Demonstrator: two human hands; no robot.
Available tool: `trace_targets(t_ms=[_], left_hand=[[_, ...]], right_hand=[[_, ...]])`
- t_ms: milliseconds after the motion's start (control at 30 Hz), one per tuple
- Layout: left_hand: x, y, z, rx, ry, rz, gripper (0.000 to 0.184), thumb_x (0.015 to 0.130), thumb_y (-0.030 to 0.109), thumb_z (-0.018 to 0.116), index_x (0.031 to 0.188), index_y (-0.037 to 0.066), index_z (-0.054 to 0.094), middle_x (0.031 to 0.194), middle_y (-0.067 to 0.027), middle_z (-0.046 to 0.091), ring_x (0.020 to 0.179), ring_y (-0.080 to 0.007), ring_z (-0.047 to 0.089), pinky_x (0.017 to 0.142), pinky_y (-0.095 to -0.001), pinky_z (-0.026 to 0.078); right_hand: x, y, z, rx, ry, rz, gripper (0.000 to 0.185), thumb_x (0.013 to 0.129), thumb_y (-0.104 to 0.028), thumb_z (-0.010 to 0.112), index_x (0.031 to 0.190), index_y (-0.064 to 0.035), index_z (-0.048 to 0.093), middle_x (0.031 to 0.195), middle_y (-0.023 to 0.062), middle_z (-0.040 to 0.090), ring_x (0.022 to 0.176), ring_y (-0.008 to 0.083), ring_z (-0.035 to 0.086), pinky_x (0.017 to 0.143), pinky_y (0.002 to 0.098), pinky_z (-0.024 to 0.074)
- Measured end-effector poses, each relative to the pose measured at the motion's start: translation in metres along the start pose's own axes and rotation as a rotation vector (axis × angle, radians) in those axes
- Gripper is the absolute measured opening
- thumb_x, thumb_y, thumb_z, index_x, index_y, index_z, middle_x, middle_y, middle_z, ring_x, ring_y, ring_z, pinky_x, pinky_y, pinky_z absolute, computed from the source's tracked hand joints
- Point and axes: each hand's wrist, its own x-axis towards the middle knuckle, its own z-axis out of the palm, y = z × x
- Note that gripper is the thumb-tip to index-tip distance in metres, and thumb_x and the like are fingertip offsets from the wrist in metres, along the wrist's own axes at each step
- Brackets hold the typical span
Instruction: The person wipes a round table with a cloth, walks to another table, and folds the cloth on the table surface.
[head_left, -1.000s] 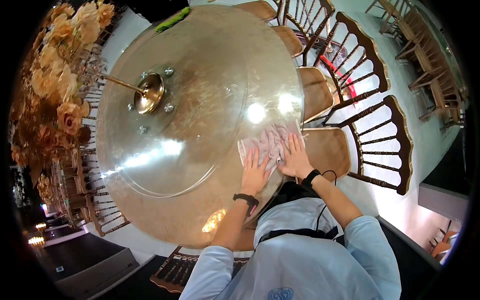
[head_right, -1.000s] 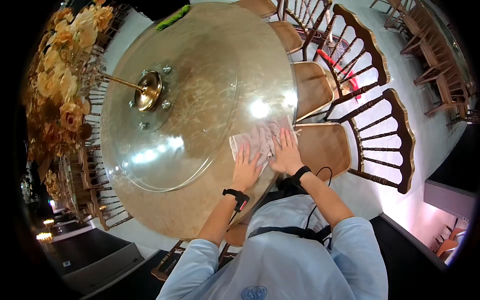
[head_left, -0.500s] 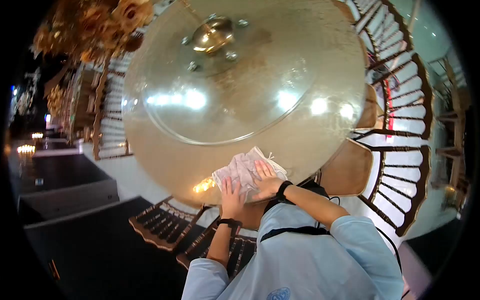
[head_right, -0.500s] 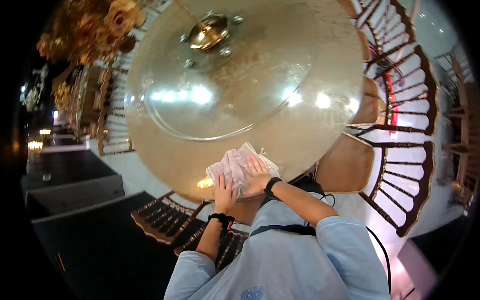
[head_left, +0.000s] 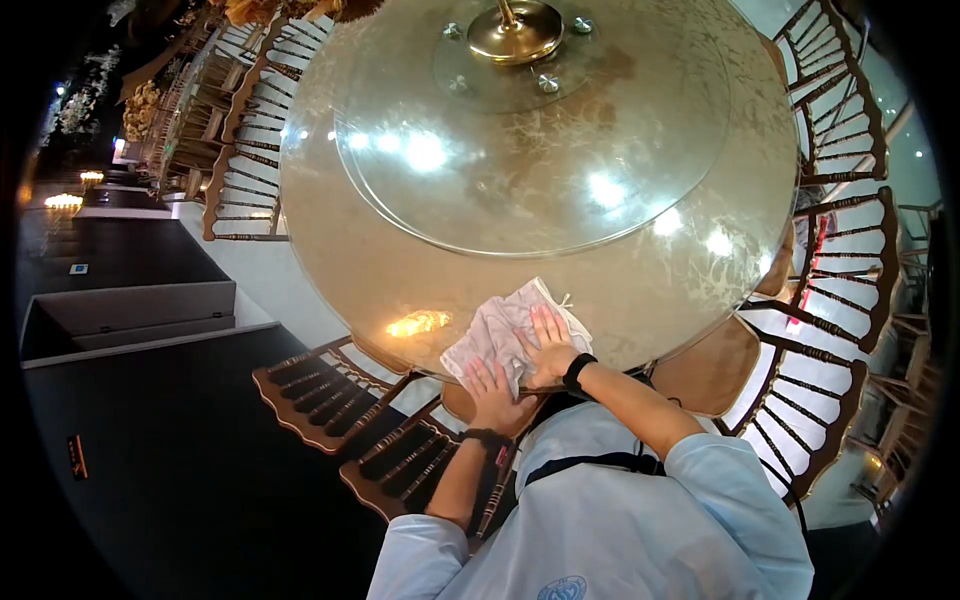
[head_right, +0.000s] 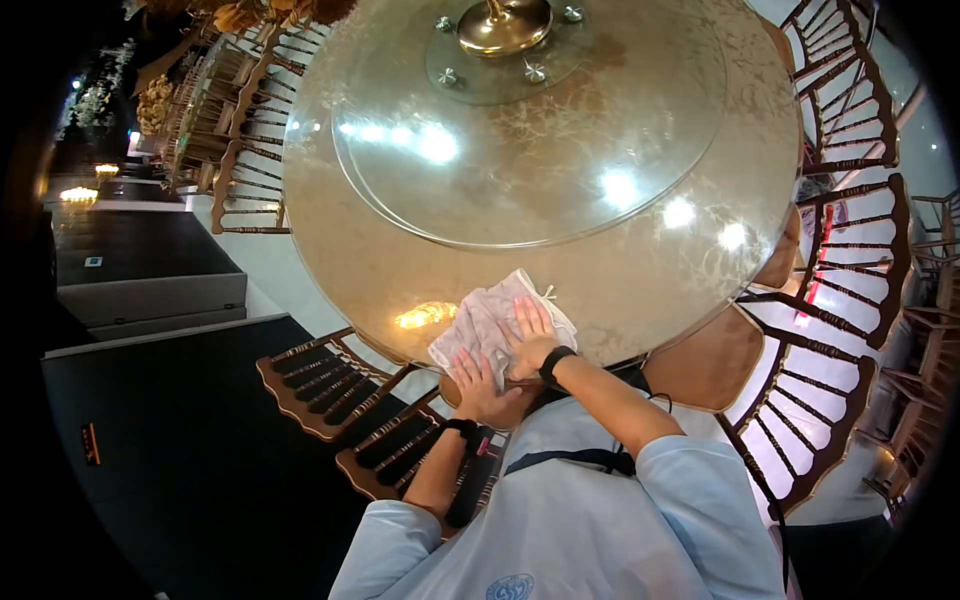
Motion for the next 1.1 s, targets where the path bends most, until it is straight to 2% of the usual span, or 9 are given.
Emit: trace_targets(t_ms=[67, 100, 167, 367, 500, 867, 967, 1033, 1100], left_hand=[[0.005, 0.011, -0.023, 0.025, -0.306, -0.118, 0.134, 0.068, 0.08, 0.057, 0.149, -0.005, -0.007, 0.146, -0.0416, -0.022, 0.135, -0.0587, -0.022, 0.11, -0.064, -0.005], [0.006, 0.017, -0.035, 0.016, -0.311, -0.117, 0.134, 0.068, 0.08, 0.057, 0.149, -0.005, -0.007, 0.146, -0.0416, -0.022, 0.135, -0.0587, -0.022, 0.11, -0.064, -0.005], [0.007, 0.024, -0.054, 0.02, -0.476, -0.132, 0.121, 0.077, 0.067, 0.059, 0.148, -0.007, -0.006, 0.144, -0.0436, -0.022, 0.133, -0.0588, -0.026, 0.11, -0.0615, -0.009], [0.019, 0.021, -0.066, 0.013, -0.655, -0.153, 0.121, 0.078, 0.067, 0.058, 0.148, -0.007, -0.007, 0.143, -0.0443, -0.025, 0.131, -0.0589, -0.029, 0.109, -0.0611, -0.011], [0.022, 0.023, -0.058, 0.021, -0.642, -0.193, 0.122, 0.076, 0.067, 0.059, 0.149, -0.006, -0.008, 0.142, -0.0443, -0.025, 0.131, -0.0597, -0.029, 0.109, -0.0624, -0.011], [0.008, 0.005, -0.011, -0.023, -0.232, -0.113, 0.117, 0.077, 0.047, 0.069, 0.149, -0.002, -0.009, 0.148, -0.0394, -0.019, 0.134, -0.0597, -0.022, 0.108, -0.0667, -0.005], [-0.001, 0.021, -0.015, -0.04, -0.044, -0.108, 0.106, 0.078, 0.046, 0.069, 0.149, -0.002, 0.008, 0.15, -0.0389, -0.006, 0.138, -0.0582, -0.01, 0.11, -0.0653, -0.001], [-0.005, 0.024, -0.011, -0.045, 0.09, -0.075, 0.101, 0.077, 0.044, 0.069, 0.149, -0.002, 0.014, 0.15, -0.0387, 0.0, 0.139, -0.0574, -0.005, 0.11, -0.0644, 0.001], [-0.003, 0.018, 0.004, 0.056, 0.329, -0.029, 0.079, 0.081, 0.029, 0.067, 0.145, 0.002, 0.029, 0.148, -0.0356, 0.018, 0.137, -0.0553, 0.015, 0.111, -0.0619, 0.015]], right_hand=[[0.0, 0.0, -0.002, 0.006, -0.015, 0.004, 0.111, 0.065, -0.062, 0.066, 0.155, -0.02, 0.016, 0.155, 0.0308, -0.014, 0.143, 0.0457, -0.018, 0.113, 0.0551, -0.0103], [-0.001, -0.001, -0.004, 0.013, -0.023, 0.003, 0.111, 0.065, -0.061, 0.066, 0.155, -0.0201, 0.015, 0.154, 0.0309, -0.015, 0.143, 0.046, -0.019, 0.112, 0.0555, -0.0106], [0.0, -0.003, -0.012, 0.007, -0.088, 0.018, 0.112, 0.065, -0.061, 0.067, 0.155, -0.02, 0.014, 0.154, 0.0309, -0.016, 0.143, 0.046, -0.019, 0.112, 0.0554, -0.0106], [0.001, -0.005, -0.018, 0.028, -0.153, 0.028, 0.116, 0.064, -0.059, 0.069, 0.155, -0.0191, 0.009, 0.154, 0.0306, -0.018, 0.142, 0.0458, -0.021, 0.112, 0.0549, -0.0112], [0.001, -0.007, -0.014, 0.031, -0.116, 0.05, 0.118, 0.064, -0.058, 0.071, 0.155, -0.0186, 0.006, 0.154, 0.0301, -0.019, 0.142, 0.0458, -0.022, 0.112, 0.0547, -0.0115], [-0.002, 0.004, 0.02, 0.051, 0.25, -0.069, 0.104, 0.068, -0.055, 0.068, 0.153, -0.0175, 0.021, 0.156, 0.0307, -0.004, 0.144, 0.0475, -0.011, 0.113, 0.057, -0.0053], [0.006, 0.01, 0.035, 0.011, 0.399, -0.102, 0.093, 0.072, -0.048, 0.067, 0.151, -0.0174, 0.029, 0.155, 0.0315, 0.004, 0.144, 0.0481, -0.003, 0.114, 0.0573, -0.0013], [0.003, 0.014, 0.036, -0.085, 0.64, -0.184, 0.074, 0.075, -0.035, 0.064, 0.144, -0.0162, 0.043, 0.155, 0.0281, 0.014, 0.144, 0.0454, 0.008, 0.115, 0.0545, 0.0092], [-0.01, 0.023, 0.027, -0.074, 0.66, -0.239, 0.065, 0.076, -0.027, 0.063, 0.138, -0.0152, 0.05, 0.154, 0.0256, 0.021, 0.143, 0.0428, 0.015, 0.115, 0.0516, 0.0152]])
